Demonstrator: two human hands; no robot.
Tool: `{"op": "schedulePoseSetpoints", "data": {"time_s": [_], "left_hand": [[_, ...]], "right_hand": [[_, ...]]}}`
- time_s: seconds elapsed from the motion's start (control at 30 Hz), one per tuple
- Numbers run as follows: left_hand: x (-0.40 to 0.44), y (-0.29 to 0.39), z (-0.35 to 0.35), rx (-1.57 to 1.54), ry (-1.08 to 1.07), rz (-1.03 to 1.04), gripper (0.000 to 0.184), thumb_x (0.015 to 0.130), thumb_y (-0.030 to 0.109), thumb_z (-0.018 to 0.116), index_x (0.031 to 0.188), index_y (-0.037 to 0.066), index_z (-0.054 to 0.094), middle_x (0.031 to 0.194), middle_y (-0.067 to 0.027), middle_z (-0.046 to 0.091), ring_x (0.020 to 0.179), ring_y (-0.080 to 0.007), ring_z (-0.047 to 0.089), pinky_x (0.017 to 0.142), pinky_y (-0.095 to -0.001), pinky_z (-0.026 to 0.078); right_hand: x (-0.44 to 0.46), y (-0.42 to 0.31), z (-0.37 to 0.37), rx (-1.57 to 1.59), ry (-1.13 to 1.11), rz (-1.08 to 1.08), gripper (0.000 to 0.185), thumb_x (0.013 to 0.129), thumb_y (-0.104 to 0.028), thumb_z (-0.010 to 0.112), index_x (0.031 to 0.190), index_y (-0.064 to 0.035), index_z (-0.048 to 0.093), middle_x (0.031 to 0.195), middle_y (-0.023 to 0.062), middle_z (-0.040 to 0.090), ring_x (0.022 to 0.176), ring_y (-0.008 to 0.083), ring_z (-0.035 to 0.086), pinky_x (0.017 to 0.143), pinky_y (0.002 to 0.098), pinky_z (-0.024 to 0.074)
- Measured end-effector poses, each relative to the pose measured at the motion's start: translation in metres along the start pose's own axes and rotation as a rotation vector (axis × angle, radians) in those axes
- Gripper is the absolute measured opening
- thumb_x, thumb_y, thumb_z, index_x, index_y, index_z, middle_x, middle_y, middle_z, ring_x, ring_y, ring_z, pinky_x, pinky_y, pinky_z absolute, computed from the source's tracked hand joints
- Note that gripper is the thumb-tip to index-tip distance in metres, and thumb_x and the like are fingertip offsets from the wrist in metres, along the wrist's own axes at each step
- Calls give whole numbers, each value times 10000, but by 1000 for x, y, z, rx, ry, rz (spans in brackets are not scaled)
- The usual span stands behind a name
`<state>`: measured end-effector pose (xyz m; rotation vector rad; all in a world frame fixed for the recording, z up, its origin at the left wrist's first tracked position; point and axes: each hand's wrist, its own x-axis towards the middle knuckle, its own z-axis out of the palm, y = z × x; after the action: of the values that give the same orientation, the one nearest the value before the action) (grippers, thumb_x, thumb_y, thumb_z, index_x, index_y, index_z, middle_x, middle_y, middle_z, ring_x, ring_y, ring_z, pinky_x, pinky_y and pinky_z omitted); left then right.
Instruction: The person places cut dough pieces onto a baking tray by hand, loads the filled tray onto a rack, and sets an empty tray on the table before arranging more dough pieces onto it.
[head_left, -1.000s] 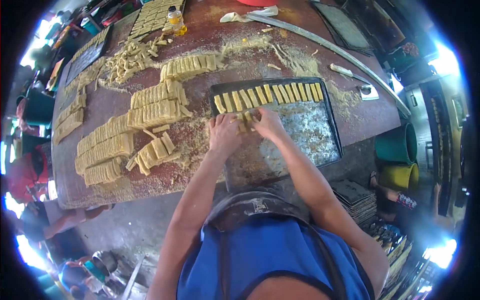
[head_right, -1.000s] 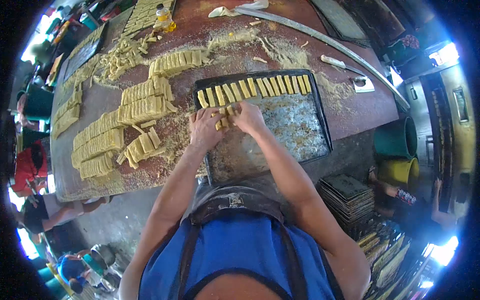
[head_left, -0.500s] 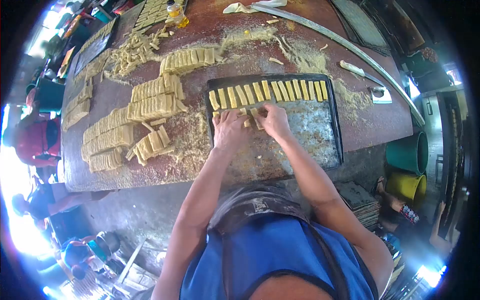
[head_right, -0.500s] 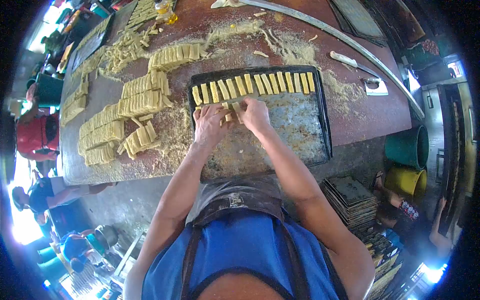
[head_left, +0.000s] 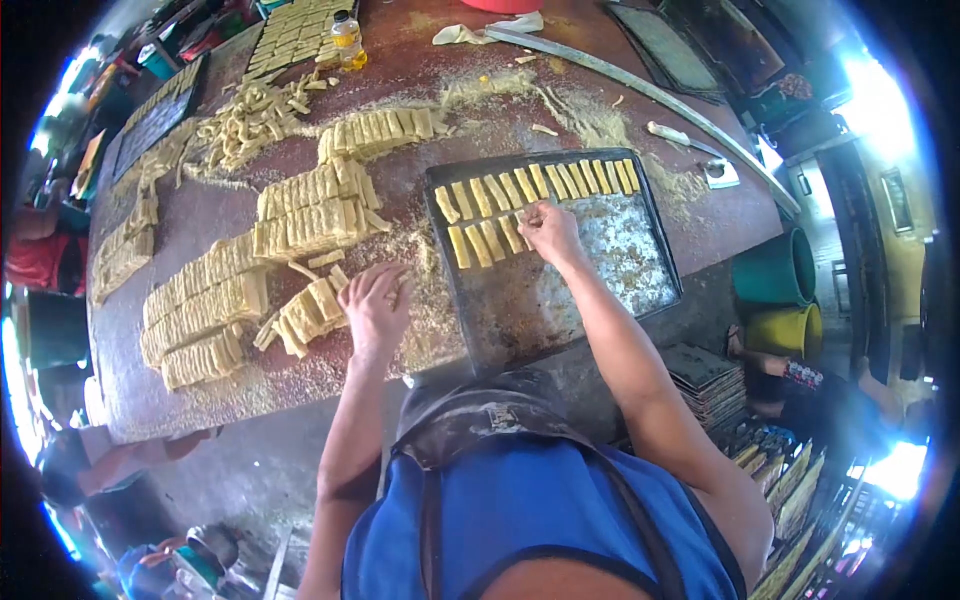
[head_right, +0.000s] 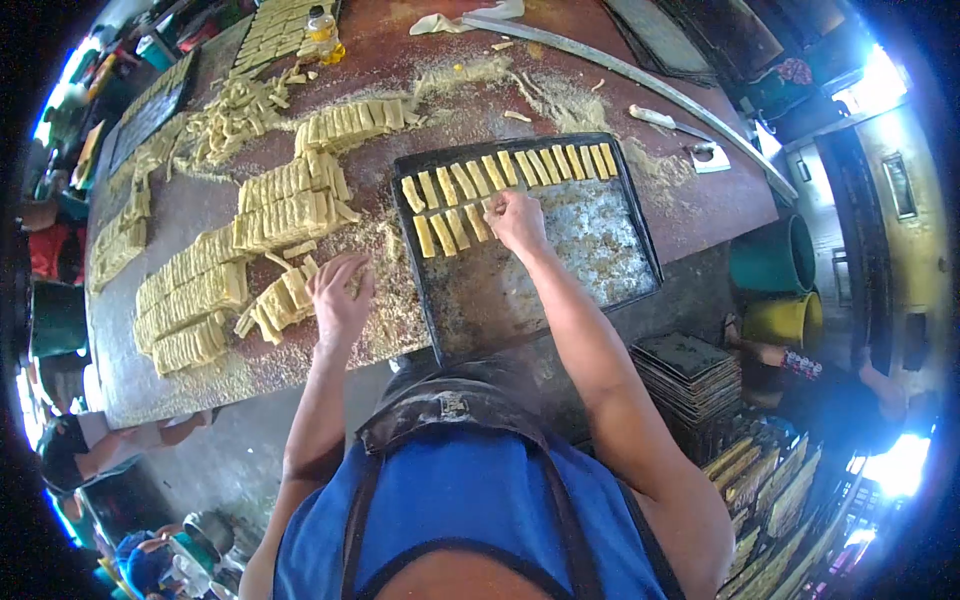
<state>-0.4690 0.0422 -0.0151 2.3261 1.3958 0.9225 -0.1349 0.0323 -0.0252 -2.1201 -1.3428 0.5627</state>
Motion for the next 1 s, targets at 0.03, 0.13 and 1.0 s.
{"op": "schedulePoseSetpoints", "data": {"time_s": [0.03,0.13,1.0], "left_hand": [[-6,-1,-10,-12,2,-4,252,837,211,768,1072,130,730,1158,-42,701,1103,-224,621,1028,-440,369],[-8,-10,-35,54,19,-83,250,828,174,752,1064,97,723,1126,-69,700,1076,-274,623,998,-423,379],[-41,-100,-107,86,-120,-392,685,716,172,808,1351,135,554,1347,-156,535,1235,-359,520,1023,-447,476]], "right_hand": [[-1,3,2,-13,0,1,272,752,-245,795,929,-64,695,853,142,733,800,291,721,757,384,569],[3,-2,1,-87,35,-52,270,764,-245,793,930,-56,696,849,119,738,781,267,725,727,377,571],[-53,-254,206,39,-826,102,610,832,-315,725,1269,50,507,1013,179,647,809,241,647,675,338,548]]}}
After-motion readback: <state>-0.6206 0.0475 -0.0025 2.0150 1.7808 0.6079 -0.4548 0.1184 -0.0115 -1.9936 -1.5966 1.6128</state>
